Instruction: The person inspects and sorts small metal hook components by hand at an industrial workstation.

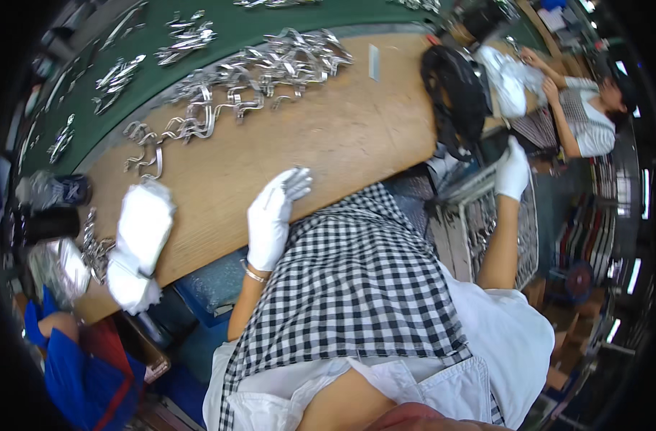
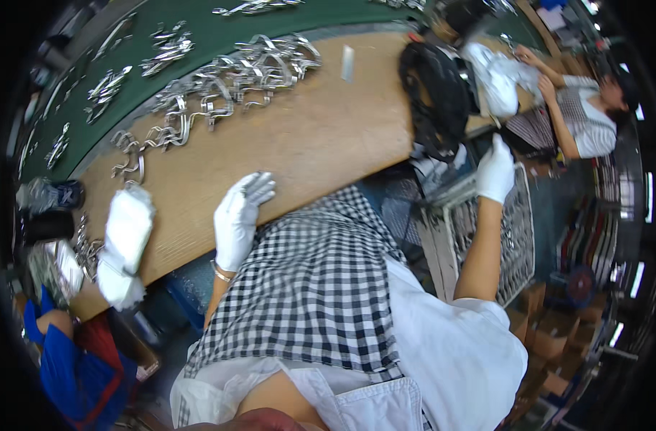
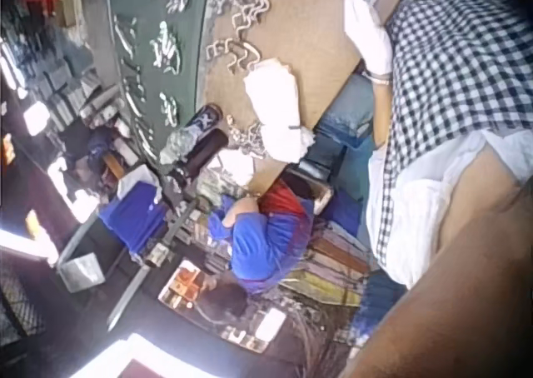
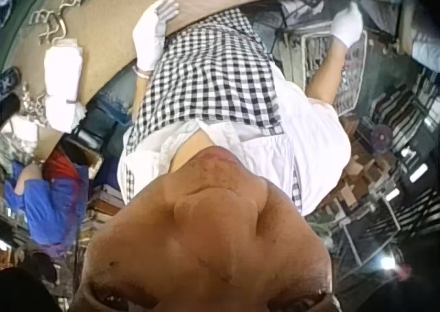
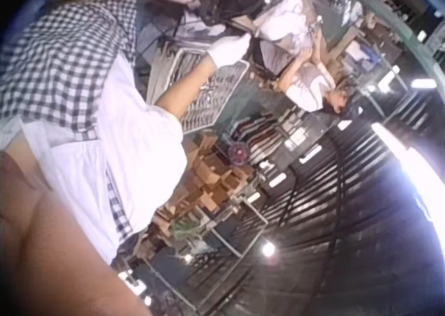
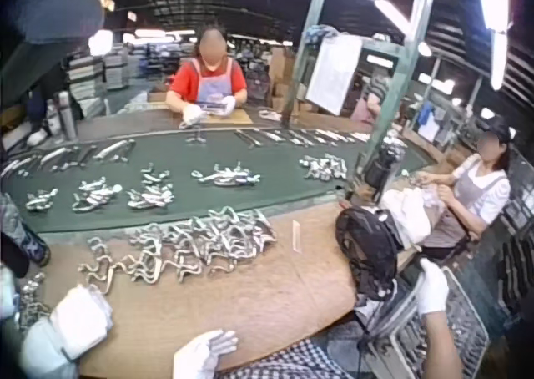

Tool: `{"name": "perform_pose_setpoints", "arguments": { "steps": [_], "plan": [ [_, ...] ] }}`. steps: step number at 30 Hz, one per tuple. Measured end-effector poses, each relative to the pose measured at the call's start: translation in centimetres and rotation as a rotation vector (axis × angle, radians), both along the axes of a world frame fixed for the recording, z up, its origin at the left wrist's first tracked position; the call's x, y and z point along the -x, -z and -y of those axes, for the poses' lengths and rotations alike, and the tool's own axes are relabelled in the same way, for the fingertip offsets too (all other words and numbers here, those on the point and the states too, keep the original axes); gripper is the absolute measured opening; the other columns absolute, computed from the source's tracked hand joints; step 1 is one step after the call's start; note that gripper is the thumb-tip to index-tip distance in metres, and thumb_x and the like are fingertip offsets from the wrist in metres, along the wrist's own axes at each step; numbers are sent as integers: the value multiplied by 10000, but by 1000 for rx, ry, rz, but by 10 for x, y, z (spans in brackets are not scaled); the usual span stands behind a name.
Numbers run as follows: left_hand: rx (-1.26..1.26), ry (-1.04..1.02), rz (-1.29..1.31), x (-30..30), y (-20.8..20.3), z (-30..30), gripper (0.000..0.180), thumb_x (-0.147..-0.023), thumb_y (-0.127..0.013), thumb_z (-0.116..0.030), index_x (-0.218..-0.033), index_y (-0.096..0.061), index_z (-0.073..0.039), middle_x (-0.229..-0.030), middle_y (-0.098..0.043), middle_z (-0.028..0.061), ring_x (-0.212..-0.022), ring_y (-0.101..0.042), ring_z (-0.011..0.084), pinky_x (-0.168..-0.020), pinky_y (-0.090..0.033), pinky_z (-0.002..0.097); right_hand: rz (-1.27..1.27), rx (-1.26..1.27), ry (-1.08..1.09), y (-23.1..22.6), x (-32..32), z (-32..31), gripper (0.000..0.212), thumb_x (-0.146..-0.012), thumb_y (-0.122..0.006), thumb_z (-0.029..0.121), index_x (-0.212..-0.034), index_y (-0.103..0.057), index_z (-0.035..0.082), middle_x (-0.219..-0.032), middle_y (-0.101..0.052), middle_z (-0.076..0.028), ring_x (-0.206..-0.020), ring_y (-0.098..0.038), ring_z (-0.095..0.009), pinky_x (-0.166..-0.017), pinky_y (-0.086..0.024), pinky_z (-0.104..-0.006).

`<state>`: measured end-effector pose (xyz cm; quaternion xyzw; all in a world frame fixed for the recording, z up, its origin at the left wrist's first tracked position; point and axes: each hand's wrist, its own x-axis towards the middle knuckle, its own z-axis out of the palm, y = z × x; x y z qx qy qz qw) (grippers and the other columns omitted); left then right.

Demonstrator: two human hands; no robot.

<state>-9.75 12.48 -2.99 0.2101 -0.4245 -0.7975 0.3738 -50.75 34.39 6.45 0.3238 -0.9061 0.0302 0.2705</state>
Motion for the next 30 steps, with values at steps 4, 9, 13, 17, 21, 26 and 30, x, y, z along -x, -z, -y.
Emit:
{"name": "perform_pose_setpoints", "arguments": {
  "steps": [4, 9, 13, 17, 21, 26, 30],
  "plan": [
    [-8, 1, 25, -17, -17, 7, 446, -1023, -403, -236, -1296, -444, 115, -1271, -544, 278, -1167, -569, 344, -1002, -454, 428, 290, 323, -668, -44, -41, 162, 290, -863, -593, 60, -1149, -641, 45, -1084, -665, -174, -1033, -638, -303, -912, -481, -346],
    [16, -63, 109, -42, -59, 30, 448, -1015, -424, -243, -1289, -461, 110, -1253, -562, 269, -1146, -585, 336, -984, -463, 414, 451, 198, -858, -13, -30, 317, 524, -782, -664, 94, -1291, -542, 93, -1247, -587, -182, -1131, -562, -355, -955, -460, -398],
    [53, -127, 174, -48, -87, 52, 451, -1008, -443, -259, -1279, -480, 99, -1228, -586, 246, -1120, -601, 314, -967, -475, 402, 375, 25, -815, -4, -4, 392, 568, -777, -633, 94, -1317, -465, 142, -1193, -598, -172, -1075, -579, -370, -900, -481, -442],
    [180, -80, 269, -26, -112, 101, 428, -1000, -461, -254, -1280, -506, 67, -1222, -605, 209, -1109, -610, 282, -969, -473, 391, 382, -105, -771, 7, 6, 431, 558, -800, -581, 52, -1322, -457, 205, -1144, -598, -159, -1059, -587, -359, -888, -492, -448],
    [392, 2, 403, 38, -124, 176, 399, -986, -509, -247, -1253, -540, 47, -1244, -609, 152, -1117, -606, 236, -983, -458, 351, 385, -263, -726, 11, 20, 447, 548, -840, -507, 14, -1332, -471, 250, -1169, -569, -145, -1091, -573, -331, -899, -501, -442],
    [876, -74, 647, 157, -104, 276, 384, -915, -580, -250, -1202, -584, 6, -1181, -623, 166, -1114, -604, 273, -968, -460, 330, 420, -316, -779, 15, 28, 456, 494, -871, -452, 10, -1306, -498, 238, -1210, -540, -146, -1106, -561, -326, -902, -503, -439],
    [1209, -218, 1004, 235, -65, 335, 352, -856, -626, -269, -1140, -645, -63, -1115, -636, 165, -1020, -625, 307, -912, -486, 386, 378, -223, -827, 28, 24, 460, 394, -874, -449, 22, -1239, -522, 151, -1115, -574, -146, -1055, -572, -332, -862, -516, -439]
  ]
}}
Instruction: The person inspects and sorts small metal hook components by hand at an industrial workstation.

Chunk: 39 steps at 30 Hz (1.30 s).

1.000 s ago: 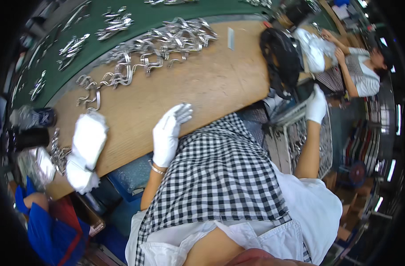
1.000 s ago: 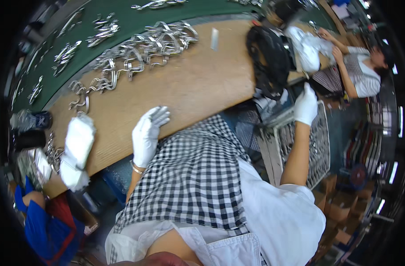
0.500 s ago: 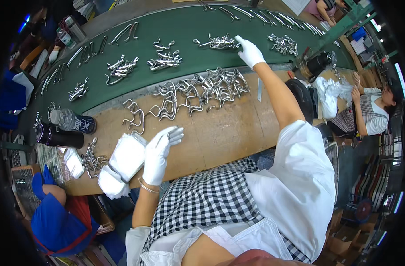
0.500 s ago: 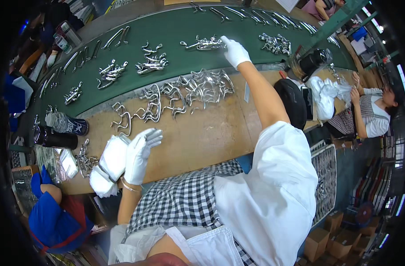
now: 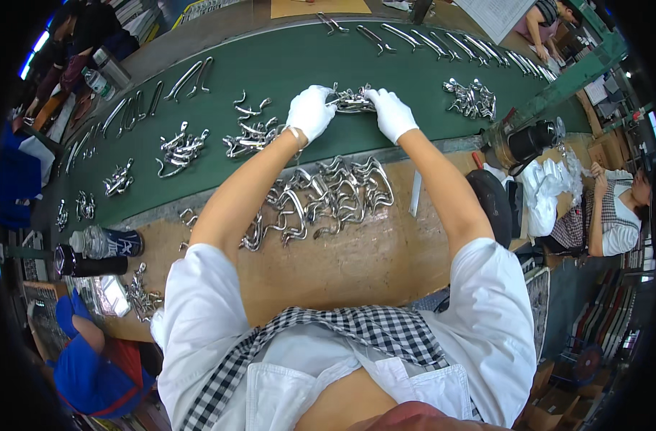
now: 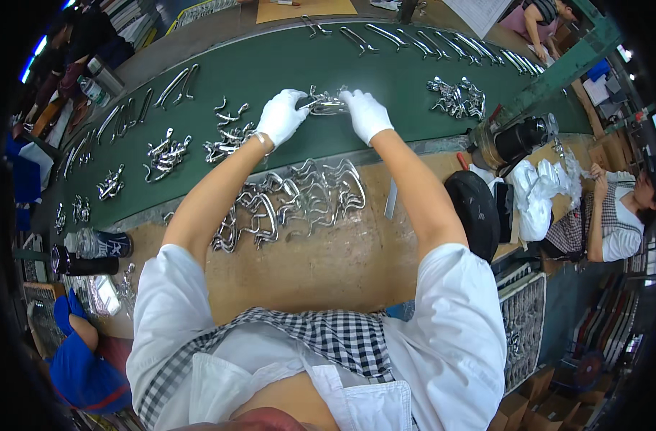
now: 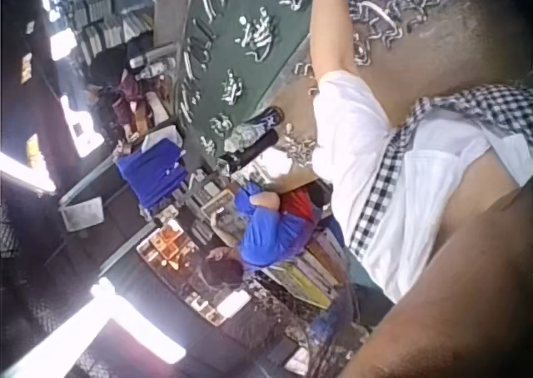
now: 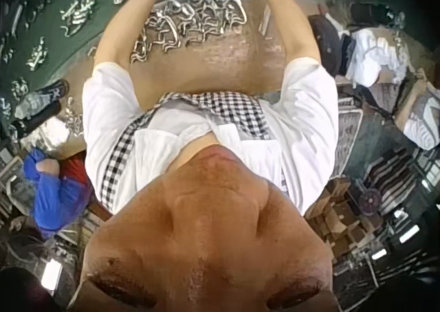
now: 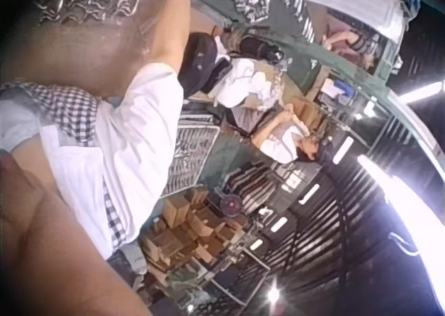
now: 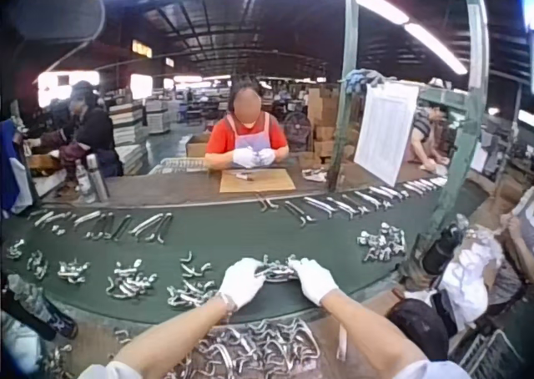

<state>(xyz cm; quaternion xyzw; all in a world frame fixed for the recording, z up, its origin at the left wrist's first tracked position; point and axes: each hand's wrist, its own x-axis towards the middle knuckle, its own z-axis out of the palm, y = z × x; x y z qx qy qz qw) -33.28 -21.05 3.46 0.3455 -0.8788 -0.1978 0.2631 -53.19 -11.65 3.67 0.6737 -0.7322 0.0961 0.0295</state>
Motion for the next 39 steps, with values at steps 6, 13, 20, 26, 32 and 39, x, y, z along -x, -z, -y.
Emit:
{"name": "perform_pose_setpoints", "arguments": {
  "steps": [6, 13, 20, 26, 32, 39],
  "plan": [
    [158, 12, 405, 39, 17, 26, 335, -847, -633, -390, -961, -721, -86, -965, -674, 134, -903, -646, 313, -764, -513, 417, 32, 40, -9, 17, 20, -3, 274, -857, -478, 33, -1122, -529, 80, -1017, -571, -166, -992, -588, -342, -801, -528, -456],
    [-608, 29, -298, 30, 23, 49, 498, -970, -425, -447, -893, -695, -36, -865, -652, 171, -856, -610, 295, -819, -457, 383, 154, 207, -39, 6, 32, 16, 272, -832, -539, 88, -1101, -508, 64, -980, -575, -188, -905, -607, -366, -764, -520, -464],
    [-105, 303, -126, 67, -1, -3, 291, -941, -511, -302, -922, -648, -47, -823, -639, 181, -810, -605, 382, -793, -468, 435, 338, 665, 243, -20, 51, -7, 229, -870, -577, 164, -1070, -513, 72, -934, -640, -181, -796, -640, -377, -699, -513, -460],
    [370, 370, 226, 89, 6, -15, 183, -883, -594, -255, -877, -651, -81, -750, -656, 133, -745, -630, 305, -713, -458, 420, 417, 615, 297, -40, 42, -71, 201, -853, -644, 154, -1017, -553, 80, -786, -639, -167, -710, -642, -348, -632, -511, -420],
    [438, 262, 357, 91, 1, -17, 221, -806, -660, -277, -820, -647, -56, -696, -646, 110, -737, -618, 298, -767, -427, 402, 278, 515, 178, -33, 5, -131, 256, -748, -690, 48, -981, -591, 87, -793, -652, -119, -706, -656, -298, -632, -522, -376],
    [107, 99, 325, 69, -6, -17, 239, -793, -590, -243, -797, -683, -22, -725, -658, 148, -689, -645, 302, -695, -471, 433, 297, 437, 30, -40, -53, -179, 288, -694, -717, 55, -957, -604, 91, -803, -660, -98, -690, -645, -294, -631, -520, -363]
  ]
}}
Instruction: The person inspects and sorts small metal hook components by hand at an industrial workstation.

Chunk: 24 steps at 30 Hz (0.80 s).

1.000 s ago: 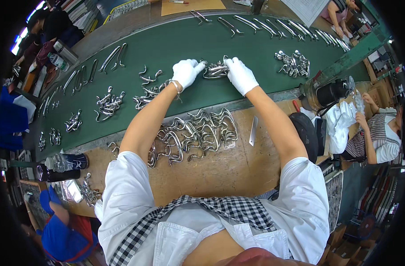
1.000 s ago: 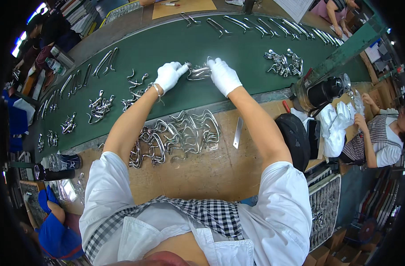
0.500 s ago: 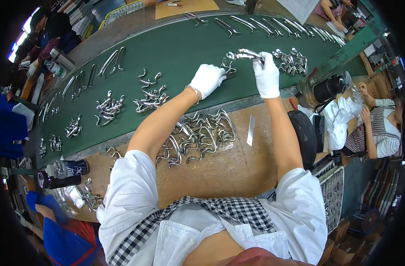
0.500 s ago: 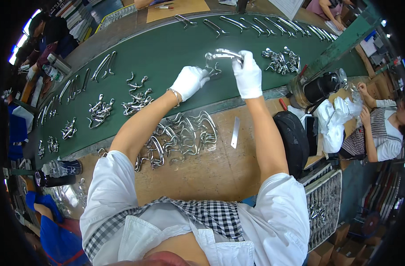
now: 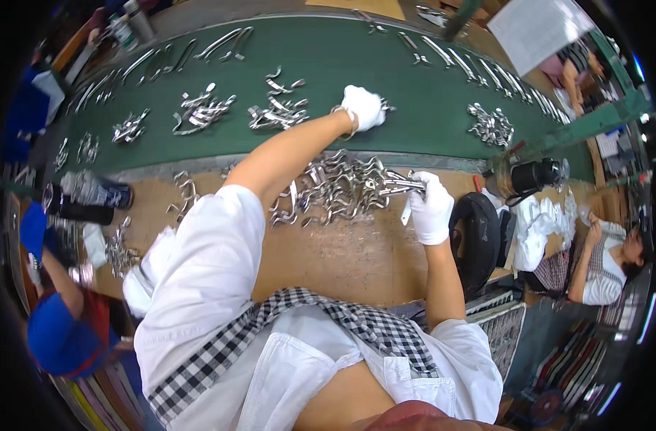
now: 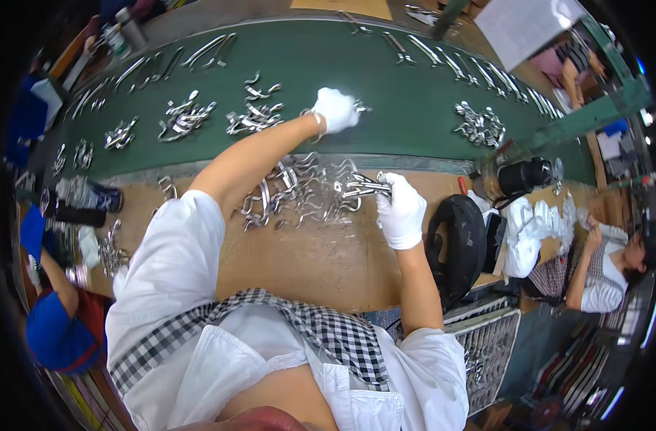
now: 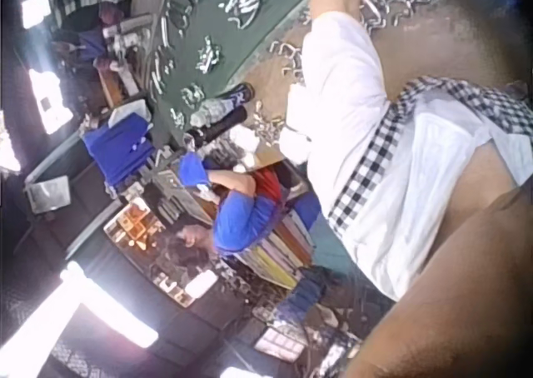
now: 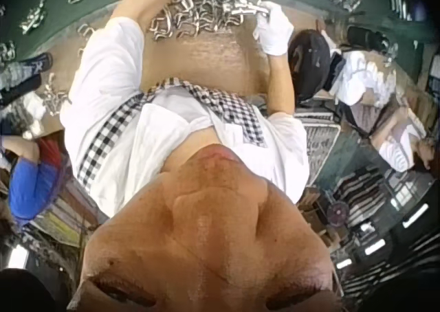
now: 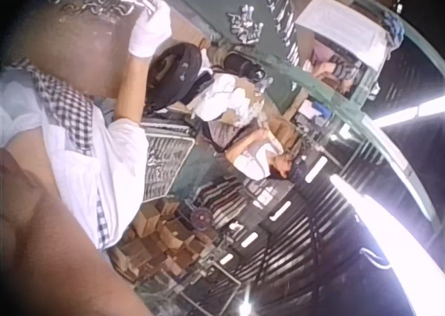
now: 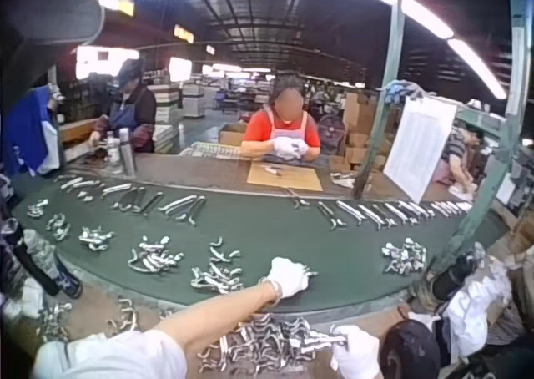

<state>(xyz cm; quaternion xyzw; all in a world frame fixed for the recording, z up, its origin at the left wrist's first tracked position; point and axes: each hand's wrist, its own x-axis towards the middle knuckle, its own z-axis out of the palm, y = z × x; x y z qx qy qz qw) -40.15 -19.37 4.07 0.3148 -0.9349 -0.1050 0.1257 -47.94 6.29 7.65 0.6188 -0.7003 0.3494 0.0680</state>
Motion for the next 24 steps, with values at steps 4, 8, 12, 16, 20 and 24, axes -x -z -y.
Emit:
{"name": "perform_pose_setpoints", "arguments": {
  "steps": [4, 8, 12, 16, 20, 24],
  "plan": [
    [-950, -14, -474, -50, -46, -15, 397, -922, -525, -356, -856, -669, 7, -720, -638, 101, -699, -618, 180, -643, -478, 322, 108, -156, -144, -19, -31, -16, 250, -720, -705, 66, -946, -603, 98, -783, -659, -102, -684, -648, -293, -623, -521, -371],
    [-1081, 58, -657, -132, -85, -82, 404, -956, -521, -381, -858, -664, -16, -725, -650, 57, -704, -579, 135, -671, -454, 292, 78, -309, -363, -22, -64, -22, 204, -766, -662, 93, -949, -573, 108, -764, -647, -107, -708, -649, -309, -636, -514, -416],
    [-1137, -76, -398, -211, -76, -167, 416, -953, -526, -417, -866, -662, -34, -703, -643, 43, -694, -531, 98, -664, -443, 296, 63, -530, -586, -5, -91, -26, 178, -809, -628, 175, -959, -553, 114, -784, -649, -138, -739, -641, -347, -662, -508, -451],
    [-1236, -211, -474, -259, -23, -223, 357, -956, -554, -385, -930, -643, -40, -805, -673, 24, -689, -491, 53, -619, -412, 226, 39, -686, -775, 13, -118, -30, 211, -835, -652, 247, -944, -544, 102, -789, -646, -162, -742, -628, -375, -645, -487, -465],
    [-1446, -334, -614, -269, -16, -249, 288, -960, -574, -319, -940, -628, -37, -835, -681, 28, -699, -507, 30, -616, -422, 208, 136, -917, -834, 27, -124, -27, 299, -852, -644, 299, -1043, -578, 79, -868, -673, -194, -832, -647, -384, -734, -501, -454],
    [-1315, -285, -516, -269, -7, -255, 334, -892, -666, -331, -944, -612, -5, -835, -664, 47, -710, -547, 63, -632, -457, 227, 204, -980, -803, 27, -129, -32, 298, -852, -645, 287, -1035, -586, 59, -917, -675, -199, -866, -644, -388, -766, -502, -446]
  ]
}}
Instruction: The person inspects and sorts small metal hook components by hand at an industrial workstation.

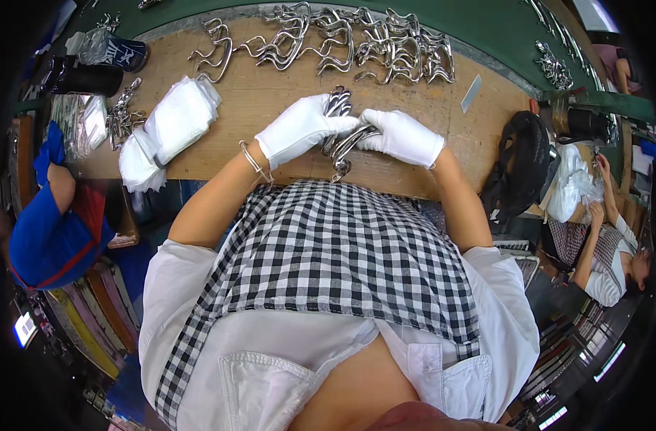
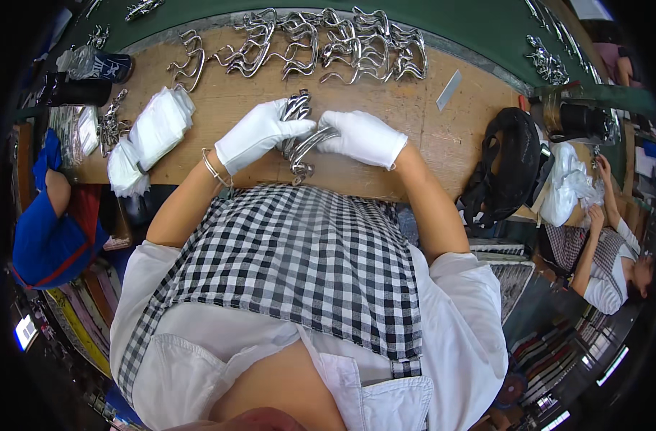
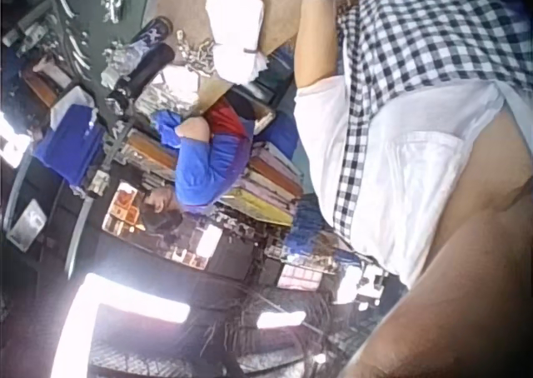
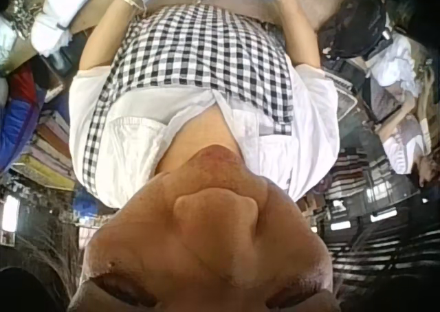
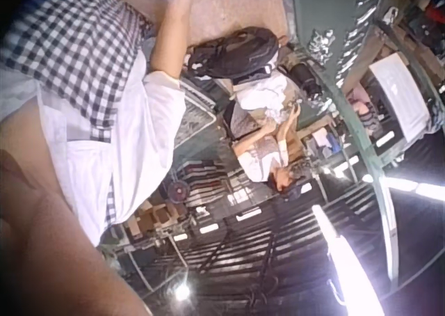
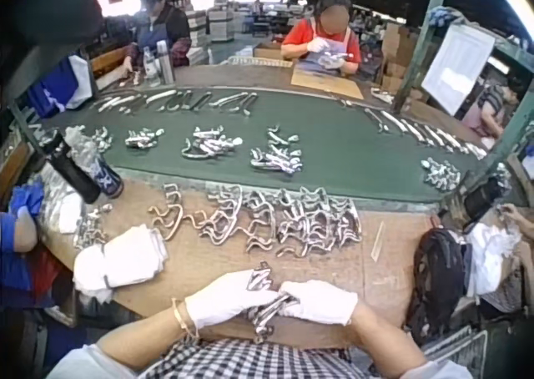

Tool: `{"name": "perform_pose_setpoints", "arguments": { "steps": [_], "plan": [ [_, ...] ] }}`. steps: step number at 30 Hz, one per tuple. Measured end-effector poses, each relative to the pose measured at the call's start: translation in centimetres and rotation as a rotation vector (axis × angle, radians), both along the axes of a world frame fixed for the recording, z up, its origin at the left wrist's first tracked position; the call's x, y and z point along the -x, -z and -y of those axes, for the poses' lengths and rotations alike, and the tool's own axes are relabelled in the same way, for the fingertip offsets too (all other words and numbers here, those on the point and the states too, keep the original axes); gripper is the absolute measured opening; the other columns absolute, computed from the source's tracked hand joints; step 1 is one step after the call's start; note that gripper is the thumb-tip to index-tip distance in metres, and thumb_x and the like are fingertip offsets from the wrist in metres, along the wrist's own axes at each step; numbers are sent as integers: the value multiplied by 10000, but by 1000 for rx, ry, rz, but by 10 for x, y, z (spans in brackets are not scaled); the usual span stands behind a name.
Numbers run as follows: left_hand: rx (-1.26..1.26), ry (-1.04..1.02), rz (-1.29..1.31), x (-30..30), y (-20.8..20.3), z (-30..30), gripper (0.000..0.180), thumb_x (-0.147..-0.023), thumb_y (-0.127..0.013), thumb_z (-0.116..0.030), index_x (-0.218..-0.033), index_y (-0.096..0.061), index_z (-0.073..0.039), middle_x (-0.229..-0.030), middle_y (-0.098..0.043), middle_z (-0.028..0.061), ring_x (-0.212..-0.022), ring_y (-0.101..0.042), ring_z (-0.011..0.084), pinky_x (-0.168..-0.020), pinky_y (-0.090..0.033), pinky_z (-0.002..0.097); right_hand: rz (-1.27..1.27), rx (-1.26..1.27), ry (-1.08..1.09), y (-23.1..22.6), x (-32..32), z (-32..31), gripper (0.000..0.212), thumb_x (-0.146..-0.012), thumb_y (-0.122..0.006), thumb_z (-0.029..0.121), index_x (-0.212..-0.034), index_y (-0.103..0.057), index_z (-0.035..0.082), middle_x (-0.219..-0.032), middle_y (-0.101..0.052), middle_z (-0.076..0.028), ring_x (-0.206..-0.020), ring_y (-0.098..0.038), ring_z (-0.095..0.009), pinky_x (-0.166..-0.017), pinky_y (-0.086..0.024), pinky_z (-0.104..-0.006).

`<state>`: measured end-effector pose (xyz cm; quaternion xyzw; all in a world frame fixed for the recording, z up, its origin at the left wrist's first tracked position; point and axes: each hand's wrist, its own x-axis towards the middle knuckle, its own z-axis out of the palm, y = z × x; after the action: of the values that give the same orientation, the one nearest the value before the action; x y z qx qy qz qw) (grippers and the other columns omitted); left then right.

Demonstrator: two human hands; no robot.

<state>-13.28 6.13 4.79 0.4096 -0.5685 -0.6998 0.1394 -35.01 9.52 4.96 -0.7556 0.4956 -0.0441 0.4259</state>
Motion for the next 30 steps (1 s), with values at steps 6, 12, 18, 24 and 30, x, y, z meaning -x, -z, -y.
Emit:
{"name": "perform_pose_setpoints", "arguments": {
  "steps": [6, 12, 18, 24, 30],
  "plan": [
    [218, 161, 99, 5, 17, -7, 427, -776, -788, -313, -969, -602, 19, -804, -628, 41, -731, -563, 97, -669, -480, 261, -34, 106, 103, 4, -5, -14, 323, -788, -699, 151, -1056, -557, 42, -935, -677, -186, -879, -649, -367, -753, -509, -427],
    [-82, 80, -49, 8, 6, -2, 268, -807, -762, -197, -949, -629, -14, -837, -654, 15, -740, -575, 57, -642, -472, 225, -130, 639, 319, 10, -18, -28, 360, -775, -710, 287, -1075, -587, 130, -834, -674, -108, -786, -665, -295, -676, -517, -411],
    [-208, -117, -134, 9, -1, -8, 133, -856, -699, -98, -951, -653, -18, -877, -669, -2, -774, -586, 52, -706, -492, 218, -217, 811, 344, 20, 1, -20, 411, -745, -735, 388, -1073, -620, 167, -740, -635, -45, -657, -643, -236, -572, -508, -357],
    [-230, -248, -211, 12, 12, -16, 271, -887, -677, -148, -1115, -621, -13, -931, -693, 38, -738, -636, 78, -644, -495, 205, -153, 743, 206, 10, 11, -13, 305, -810, -697, 324, -1075, -634, 186, -716, -624, -31, -670, -637, -227, -588, -509, -339],
    [-322, -383, -404, 13, -2, -19, 240, -912, -638, -121, -1115, -598, 0, -911, -685, 69, -758, -661, 126, -698, -535, 251, -91, 743, 321, 19, 20, -18, 332, -813, -685, 192, -1139, -624, 198, -862, -680, -50, -722, -654, -256, -645, -528, -368]
  ]
}}
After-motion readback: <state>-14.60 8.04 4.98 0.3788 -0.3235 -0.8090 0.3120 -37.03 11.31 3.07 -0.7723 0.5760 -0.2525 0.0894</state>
